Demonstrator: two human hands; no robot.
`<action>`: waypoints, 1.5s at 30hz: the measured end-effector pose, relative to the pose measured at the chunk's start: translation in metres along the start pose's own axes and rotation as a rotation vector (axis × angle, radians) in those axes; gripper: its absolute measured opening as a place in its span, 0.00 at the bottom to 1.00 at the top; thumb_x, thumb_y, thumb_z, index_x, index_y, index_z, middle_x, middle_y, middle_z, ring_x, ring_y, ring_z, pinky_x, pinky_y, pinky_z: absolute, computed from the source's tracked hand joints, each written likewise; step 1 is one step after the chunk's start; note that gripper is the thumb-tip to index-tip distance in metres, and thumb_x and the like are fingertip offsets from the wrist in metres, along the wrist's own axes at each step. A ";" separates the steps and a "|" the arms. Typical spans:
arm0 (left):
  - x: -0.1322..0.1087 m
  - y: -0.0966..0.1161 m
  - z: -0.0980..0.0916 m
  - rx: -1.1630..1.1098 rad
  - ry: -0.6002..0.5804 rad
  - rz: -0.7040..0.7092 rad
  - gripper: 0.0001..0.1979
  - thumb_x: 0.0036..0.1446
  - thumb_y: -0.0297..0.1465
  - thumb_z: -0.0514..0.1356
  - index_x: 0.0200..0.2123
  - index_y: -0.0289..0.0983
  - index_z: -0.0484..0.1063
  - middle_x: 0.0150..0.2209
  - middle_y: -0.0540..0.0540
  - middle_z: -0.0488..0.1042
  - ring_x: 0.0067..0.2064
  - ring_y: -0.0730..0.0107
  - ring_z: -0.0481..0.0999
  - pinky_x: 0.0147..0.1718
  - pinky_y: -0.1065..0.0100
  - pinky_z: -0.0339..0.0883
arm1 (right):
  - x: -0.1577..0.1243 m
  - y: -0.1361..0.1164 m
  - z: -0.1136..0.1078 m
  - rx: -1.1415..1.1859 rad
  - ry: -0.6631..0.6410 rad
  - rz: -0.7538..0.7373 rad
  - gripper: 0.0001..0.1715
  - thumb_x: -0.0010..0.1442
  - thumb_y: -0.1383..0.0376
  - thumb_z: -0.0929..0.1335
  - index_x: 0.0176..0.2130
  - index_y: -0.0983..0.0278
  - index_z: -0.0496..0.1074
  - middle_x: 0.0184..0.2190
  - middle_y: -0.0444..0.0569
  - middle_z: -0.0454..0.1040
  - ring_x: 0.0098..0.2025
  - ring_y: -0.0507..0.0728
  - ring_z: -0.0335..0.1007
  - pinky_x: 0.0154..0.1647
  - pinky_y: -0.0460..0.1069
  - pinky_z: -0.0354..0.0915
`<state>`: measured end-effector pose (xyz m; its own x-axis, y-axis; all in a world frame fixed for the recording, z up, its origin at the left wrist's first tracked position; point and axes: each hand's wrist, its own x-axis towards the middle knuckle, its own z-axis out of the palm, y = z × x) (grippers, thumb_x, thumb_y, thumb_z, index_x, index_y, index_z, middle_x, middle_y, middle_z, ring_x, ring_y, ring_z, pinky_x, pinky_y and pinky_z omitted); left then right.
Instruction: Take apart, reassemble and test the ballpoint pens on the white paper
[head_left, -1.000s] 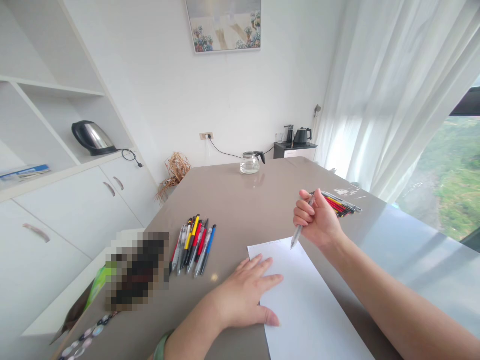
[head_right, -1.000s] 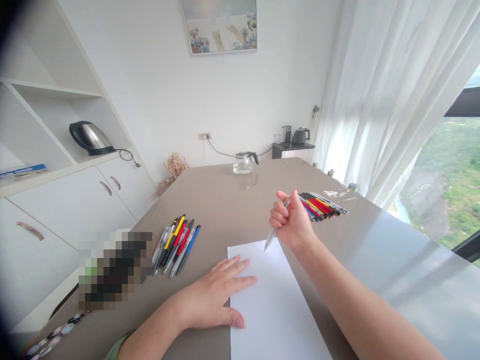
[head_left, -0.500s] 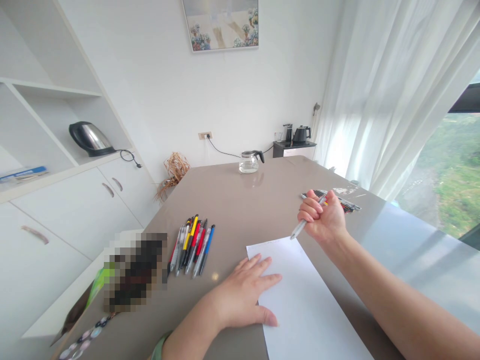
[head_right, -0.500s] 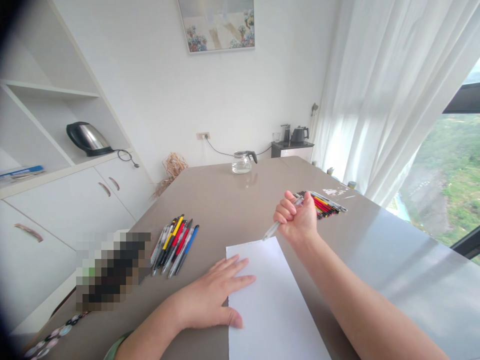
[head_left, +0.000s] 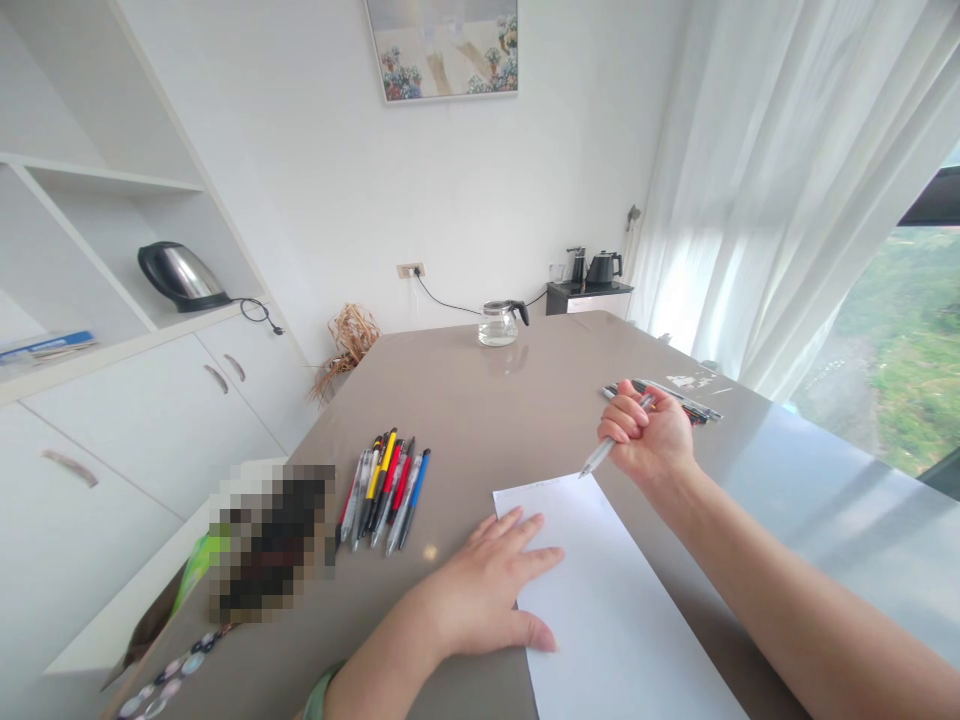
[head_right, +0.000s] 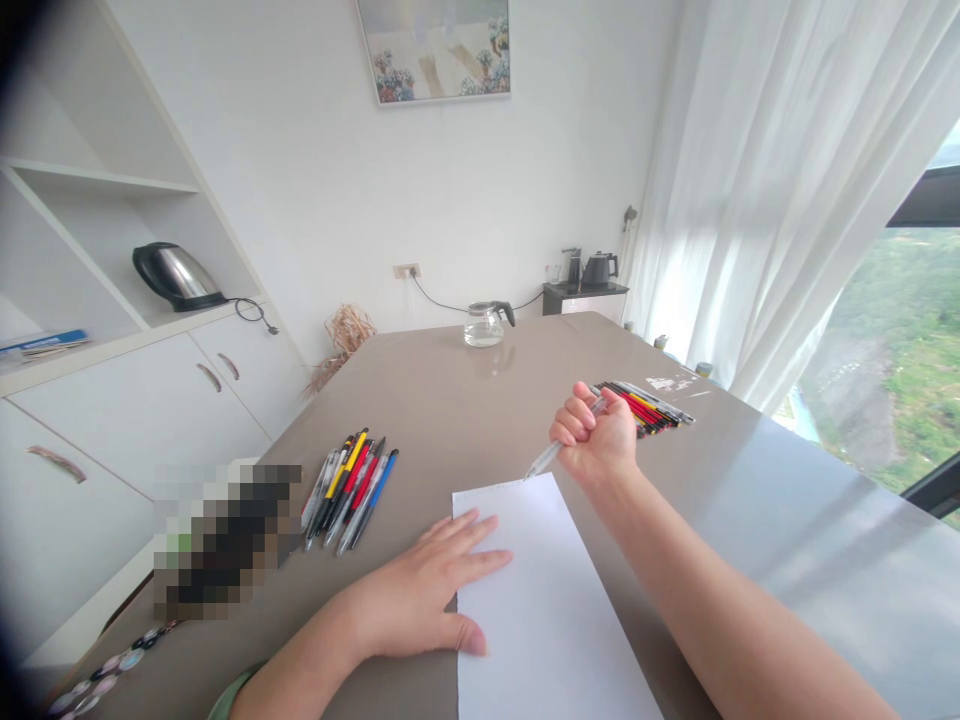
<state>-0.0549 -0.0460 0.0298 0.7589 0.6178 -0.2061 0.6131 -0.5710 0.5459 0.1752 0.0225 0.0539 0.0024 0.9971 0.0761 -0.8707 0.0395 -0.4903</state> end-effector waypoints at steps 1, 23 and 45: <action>0.000 0.000 0.000 -0.005 0.005 0.004 0.36 0.40 0.48 0.59 0.54 0.48 0.54 0.60 0.47 0.42 0.60 0.53 0.36 0.54 0.50 0.34 | 0.000 0.000 0.000 -0.001 0.008 0.000 0.12 0.54 0.60 0.57 0.24 0.63 0.60 0.10 0.36 0.46 0.11 0.46 0.41 0.10 0.43 0.43; -0.001 -0.001 0.002 0.022 0.002 0.007 0.36 0.40 0.48 0.59 0.54 0.49 0.54 0.60 0.46 0.42 0.60 0.54 0.35 0.54 0.51 0.35 | 0.004 0.005 -0.006 -0.001 0.028 0.013 0.17 0.52 0.53 0.57 0.26 0.63 0.62 0.11 0.36 0.47 0.12 0.46 0.41 0.11 0.43 0.43; -0.002 -0.003 0.001 0.079 -0.013 0.012 0.37 0.42 0.50 0.56 0.55 0.48 0.51 0.61 0.47 0.40 0.60 0.55 0.34 0.55 0.52 0.35 | 0.011 0.029 -0.014 -0.353 -0.014 0.436 0.30 0.52 0.46 0.56 0.34 0.67 0.69 0.15 0.45 0.64 0.16 0.49 0.58 0.17 0.46 0.57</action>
<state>-0.0578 -0.0455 0.0277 0.7685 0.6042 -0.2105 0.6191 -0.6192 0.4830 0.1571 0.0359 0.0289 -0.3298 0.9250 -0.1886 -0.5718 -0.3547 -0.7398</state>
